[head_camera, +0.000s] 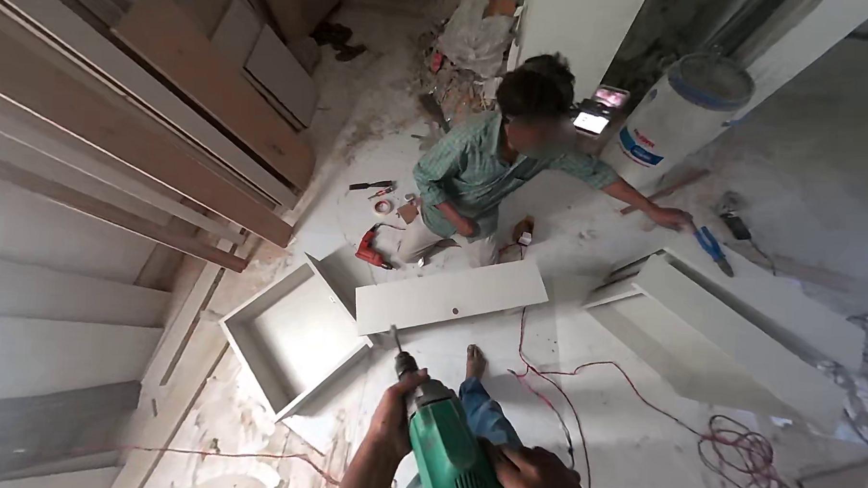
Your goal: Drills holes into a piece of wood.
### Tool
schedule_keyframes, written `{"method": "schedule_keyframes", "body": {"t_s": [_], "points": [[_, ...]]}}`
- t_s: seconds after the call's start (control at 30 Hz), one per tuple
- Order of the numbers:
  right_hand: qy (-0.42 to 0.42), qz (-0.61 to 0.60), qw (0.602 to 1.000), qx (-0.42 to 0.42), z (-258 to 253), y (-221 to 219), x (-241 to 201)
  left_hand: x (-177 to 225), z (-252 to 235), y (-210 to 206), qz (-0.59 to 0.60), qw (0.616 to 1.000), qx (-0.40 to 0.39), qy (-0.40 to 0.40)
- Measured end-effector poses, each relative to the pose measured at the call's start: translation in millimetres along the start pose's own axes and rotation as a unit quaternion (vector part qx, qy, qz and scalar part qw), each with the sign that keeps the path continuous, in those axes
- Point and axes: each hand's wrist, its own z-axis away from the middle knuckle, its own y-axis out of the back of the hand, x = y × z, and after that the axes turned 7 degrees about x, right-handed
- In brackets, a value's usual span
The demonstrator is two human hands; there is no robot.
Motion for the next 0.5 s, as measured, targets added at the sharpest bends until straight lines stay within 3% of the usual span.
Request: {"method": "schedule_keyframes", "body": {"t_s": [0.13,0.23,0.33,0.43,0.5], "points": [[-0.164,-0.036,0.982,-0.086,-14,12,12,-22,-37,-29,-0.051,0.995,-0.056,0.07],[-0.239,-0.062,0.964,-0.104,-39,15,34,-26,-79,-53,-0.062,0.992,-0.068,0.091],[-0.289,-0.107,0.945,-0.106,-65,5,66,-17,-118,-78,-0.095,0.988,-0.039,0.112],[-0.309,-0.15,0.938,-0.047,-86,-20,99,-6,-158,-95,-0.133,0.983,-0.004,0.127],[-0.35,-0.13,0.923,-0.094,-105,-31,115,-1,-177,-106,-0.164,0.977,0.033,0.135]]}}
